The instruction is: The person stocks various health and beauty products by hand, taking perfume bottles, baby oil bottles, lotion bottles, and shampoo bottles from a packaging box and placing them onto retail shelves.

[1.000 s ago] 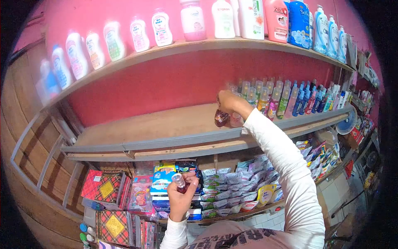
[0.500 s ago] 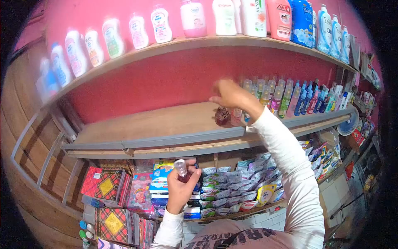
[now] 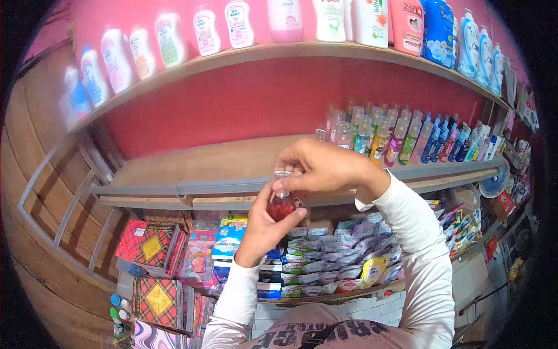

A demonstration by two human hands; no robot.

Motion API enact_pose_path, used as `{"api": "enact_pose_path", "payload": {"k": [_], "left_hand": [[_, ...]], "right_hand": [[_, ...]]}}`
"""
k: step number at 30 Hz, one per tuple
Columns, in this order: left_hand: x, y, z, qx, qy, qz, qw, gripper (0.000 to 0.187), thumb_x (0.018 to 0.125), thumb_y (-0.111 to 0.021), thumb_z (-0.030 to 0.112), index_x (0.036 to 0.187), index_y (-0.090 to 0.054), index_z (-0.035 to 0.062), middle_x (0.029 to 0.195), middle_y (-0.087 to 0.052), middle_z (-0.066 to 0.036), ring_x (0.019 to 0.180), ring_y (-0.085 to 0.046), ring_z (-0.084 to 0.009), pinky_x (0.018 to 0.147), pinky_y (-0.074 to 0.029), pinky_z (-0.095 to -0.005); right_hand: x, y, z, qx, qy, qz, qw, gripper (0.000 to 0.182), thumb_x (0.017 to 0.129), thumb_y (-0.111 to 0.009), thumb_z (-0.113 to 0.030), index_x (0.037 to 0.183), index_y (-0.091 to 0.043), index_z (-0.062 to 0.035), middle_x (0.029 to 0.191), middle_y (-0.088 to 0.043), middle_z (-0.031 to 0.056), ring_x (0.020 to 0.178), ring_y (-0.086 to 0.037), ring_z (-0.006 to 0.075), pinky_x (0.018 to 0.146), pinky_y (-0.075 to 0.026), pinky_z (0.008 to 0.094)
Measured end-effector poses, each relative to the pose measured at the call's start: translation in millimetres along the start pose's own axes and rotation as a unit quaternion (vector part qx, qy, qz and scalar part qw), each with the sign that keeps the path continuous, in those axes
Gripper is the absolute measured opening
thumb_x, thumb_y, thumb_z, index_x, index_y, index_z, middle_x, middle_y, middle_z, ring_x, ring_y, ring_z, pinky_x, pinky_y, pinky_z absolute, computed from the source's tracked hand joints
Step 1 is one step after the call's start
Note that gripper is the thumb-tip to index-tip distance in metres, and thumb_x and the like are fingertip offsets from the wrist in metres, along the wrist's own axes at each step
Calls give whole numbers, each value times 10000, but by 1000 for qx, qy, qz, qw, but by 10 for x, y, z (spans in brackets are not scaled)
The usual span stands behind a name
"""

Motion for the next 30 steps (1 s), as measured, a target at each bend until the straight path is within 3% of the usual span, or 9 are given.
{"api": "enact_pose_path", "payload": {"k": [4, 8, 11, 14, 17, 20, 23, 26, 30], "left_hand": [[25, 119, -133, -80, 32, -11, 996, 445, 891, -675, 21, 1306, -516, -5, 1141, -636, -69, 1013, -622, -131, 873, -519, -279], [50, 96, -66, -94, 15, -4, 995, 403, 923, -648, 50, 1297, -519, -27, 1154, -630, -74, 1024, -609, -131, 874, -526, -301], [70, 83, 40, -65, -28, 21, 997, 390, 934, -639, 41, 1296, -512, -32, 1128, -623, -71, 1018, -591, -123, 872, -504, -272], [92, 127, 61, -46, -60, 62, 995, 374, 938, -637, 52, 1282, -517, -33, 1111, -629, -72, 990, -601, -122, 846, -516, -271], [93, 170, 160, -72, -56, 64, 994, 353, 939, -637, 55, 1261, -525, -38, 1095, -634, -71, 960, -609, -117, 821, -524, -268], [73, 198, 239, -78, -43, 56, 994, 344, 937, -639, 53, 1249, -528, -39, 1091, -634, -67, 930, -617, -112, 805, -529, -262], [70, 258, 203, -56, -66, 60, 994, 371, 949, -632, 102, 1279, -521, -26, 1091, -645, -87, 931, -644, -144, 791, -566, -301], [75, 247, 206, -63, -74, 65, 993, 410, 955, -609, 93, 1329, -475, -9, 1080, -649, -96, 930, -655, -161, 767, -565, -296], [29, 216, 240, -150, -18, 81, 985, 460, 929, -623, 87, 1342, -432, 18, 1029, -636, -86, 844, -650, -147, 676, -533, -264]], "right_hand": [[31, 188, 14, -52, -33, 59, 996, 409, 805, -742, -364, 745, -631, 25, 602, -591, 155, 595, -616, 212, 549, -455, 384], [86, 203, 124, 45, -127, 64, 989, 417, 790, -764, -380, 754, -646, 18, 616, -629, 109, 598, -629, 173, 557, -482, 349], [115, 249, 22, 33, -134, 45, 989, 429, 777, -778, -389, 799, -663, 24, 643, -656, 93, 608, -639, 162, 575, -498, 336], [135, 252, -80, -19, -73, -5, 997, 370, 823, -780, -306, 886, -637, 29, 710, -628, 43, 689, -593, 95, 589, -472, 283], [133, 203, 78, 2, 40, 26, 999, 433, 802, -776, -346, 966, -663, 39, 749, -677, 65, 647, -627, 134, 585, -490, 302], [158, 86, 109, 121, 43, -65, 990, 353, 842, -746, -277, 1006, -658, 23, 775, -664, 27, 675, -601, 94, 596, -482, 269], [88, 142, 65, 167, -88, -69, 980, 262, 882, -701, -226, 992, -664, 9, 759, -649, 2, 666, -563, 59, 589, -467, 238], [98, 220, 41, 117, -100, -54, 987, 224, 907, -654, -193, 1013, -659, 4, 760, -652, 3, 642, -538, 55, 577, -458, 226], [85, 271, -11, 195, -85, -43, 976, 219, 923, -605, -160, 1073, -629, -1, 763, -657, 1, 629, -535, 56, 560, -443, 219]]}}
Point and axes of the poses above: each hand's wrist, its own x-axis towards the middle knuckle, its own y-axis out of the back of the hand, z = x × y, the point moved 6 cm from there along x, towards the middle knuckle
